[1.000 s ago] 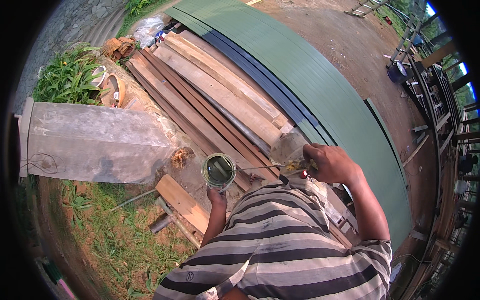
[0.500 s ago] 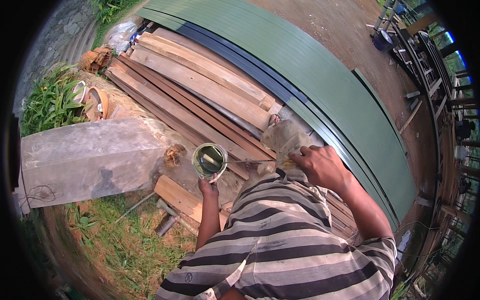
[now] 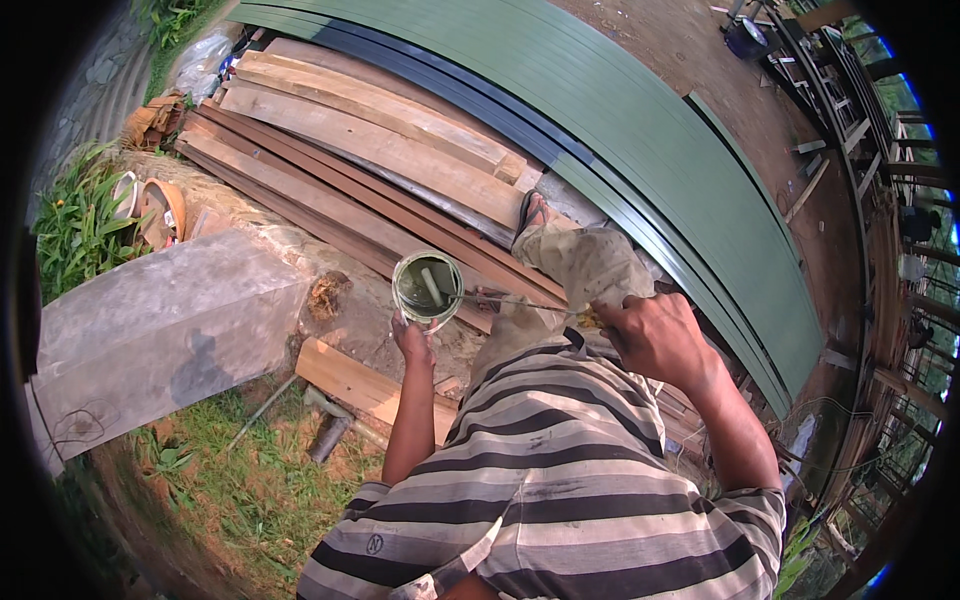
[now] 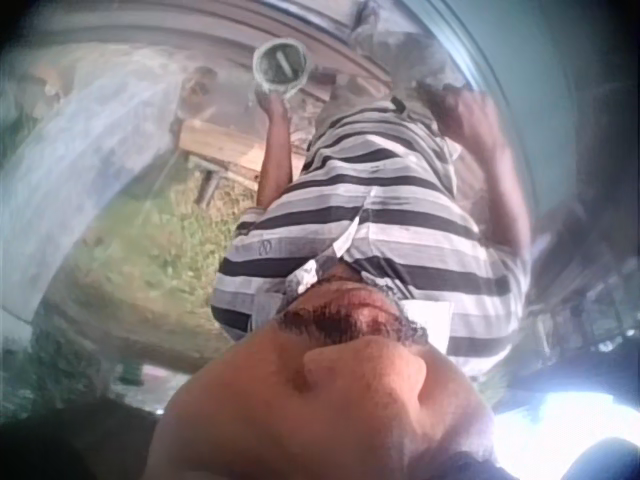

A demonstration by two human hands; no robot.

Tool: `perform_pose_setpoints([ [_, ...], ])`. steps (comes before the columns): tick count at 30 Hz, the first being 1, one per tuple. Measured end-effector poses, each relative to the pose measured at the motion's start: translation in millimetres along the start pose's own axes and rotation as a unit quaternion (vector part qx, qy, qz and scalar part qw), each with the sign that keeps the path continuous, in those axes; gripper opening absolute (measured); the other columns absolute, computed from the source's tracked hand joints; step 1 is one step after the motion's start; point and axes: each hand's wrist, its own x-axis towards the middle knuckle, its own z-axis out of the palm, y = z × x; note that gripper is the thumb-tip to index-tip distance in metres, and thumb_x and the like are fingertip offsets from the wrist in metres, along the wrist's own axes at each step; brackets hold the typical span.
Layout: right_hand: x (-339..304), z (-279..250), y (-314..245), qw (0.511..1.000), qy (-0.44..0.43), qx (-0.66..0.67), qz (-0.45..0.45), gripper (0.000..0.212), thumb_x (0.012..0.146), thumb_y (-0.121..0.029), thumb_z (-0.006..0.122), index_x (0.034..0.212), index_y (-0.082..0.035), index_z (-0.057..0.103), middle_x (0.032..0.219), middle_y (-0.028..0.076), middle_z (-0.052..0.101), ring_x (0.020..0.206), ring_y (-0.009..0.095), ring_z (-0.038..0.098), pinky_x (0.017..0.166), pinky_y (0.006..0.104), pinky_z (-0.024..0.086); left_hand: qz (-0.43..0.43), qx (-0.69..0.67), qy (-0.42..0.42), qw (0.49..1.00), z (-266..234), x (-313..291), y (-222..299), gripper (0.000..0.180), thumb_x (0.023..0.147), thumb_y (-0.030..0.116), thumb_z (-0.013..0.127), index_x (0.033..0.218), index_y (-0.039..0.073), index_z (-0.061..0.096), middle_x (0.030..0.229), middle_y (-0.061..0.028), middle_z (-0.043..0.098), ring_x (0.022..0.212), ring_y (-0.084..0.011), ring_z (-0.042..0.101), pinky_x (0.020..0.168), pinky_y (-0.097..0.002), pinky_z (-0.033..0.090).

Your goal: The person paints a metal roofing sheet using a roller while holding a paint bucket, then aligns the painted sheet with other metal sheets on the ground.

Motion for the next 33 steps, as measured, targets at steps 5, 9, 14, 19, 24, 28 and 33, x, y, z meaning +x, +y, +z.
perform_pose_setpoints([
  [5,-8,-6,-6,1.0,0.017,0.007,0.007,0.035,0.086,-0.018,0.068,0.121,-0.014,0.072,0.073,0.011,0.066,0.061,0.032,0.066,0.056,0.0434,0.048,-0.032,0.011,-0.082,0.996,-6,11,14,0.066,0.071,-0.009,0.043,0.134,0.011,0.05,0.125,-0.0125,0.057,0.101,-0.0278,0.064,0.078,-0.0371,0.064],
  [9,-4,-3,-12,1.0,0.007,0.0,-0.001,0.035,0.086,-0.017,0.068,0.121,-0.013,0.072,0.072,0.01,0.066,0.061,0.03,0.066,0.057,0.0432,0.049,-0.038,0.008,-0.068,0.997,-5,3,13,0.075,0.068,-0.008,0.045,0.141,0.007,0.046,0.122,-0.0166,0.059,0.079,-0.0283,0.07,0.047,-0.0251,0.049],
  [14,27,1,-21,0.999,-0.032,0.001,-0.041,0.035,0.085,-0.016,0.068,0.12,-0.013,0.072,0.077,0.011,0.066,0.068,0.03,0.068,0.061,0.0437,0.051,-0.058,-0.069,-0.034,0.995,-36,-3,-15,0.082,0.067,-0.009,0.045,0.147,0.011,0.041,0.133,-0.0172,0.055,0.096,-0.033,0.069,0.067,-0.0321,0.06],
  [19,64,9,-26,0.99,-0.089,-0.023,-0.106,0.043,0.088,-0.024,0.071,0.13,-0.017,0.068,0.08,0.009,0.065,0.069,0.03,0.066,0.06,0.0433,0.048,-0.072,-0.142,0.028,0.987,-73,-18,-52,0.086,0.068,-0.012,0.042,0.15,0.014,0.037,0.14,-0.0165,0.051,0.111,-0.0347,0.064,0.09,-0.0444,0.061],
  [24,91,16,-12,0.979,-0.143,-0.062,-0.134,0.041,0.093,-0.026,0.067,0.132,-0.018,0.066,0.08,0.009,0.064,0.072,0.028,0.067,0.064,0.0427,0.05,-0.078,-0.197,0.071,0.975,-91,-22,-92,0.087,0.069,-0.011,0.046,0.153,0.012,0.034,0.139,-0.0191,0.053,0.116,-0.0351,0.061,0.093,-0.046,0.059],
  [28,127,25,7,0.973,-0.13,-0.043,-0.188,0.038,0.088,-0.016,0.066,0.126,-0.013,0.069,0.078,0.013,0.066,0.069,0.031,0.07,0.062,0.0455,0.051,-0.07,-0.192,0.105,0.973,-84,-15,-107,0.091,0.068,-0.01,0.046,0.155,0.011,0.029,0.141,-0.022,0.05,0.119,-0.0385,0.06,0.097,-0.0485,0.057],
  [33,197,48,57,0.948,-0.134,-0.055,-0.282,0.042,0.088,-0.016,0.065,0.129,-0.009,0.066,0.079,0.013,0.067,0.072,0.032,0.071,0.063,0.045,0.052,-0.046,-0.187,0.09,0.977,-66,10,-121,0.095,0.068,-0.008,0.048,0.158,0.011,0.026,0.152,-0.0249,0.041,0.123,-0.045,0.059,0.101,-0.0499,0.054],
])
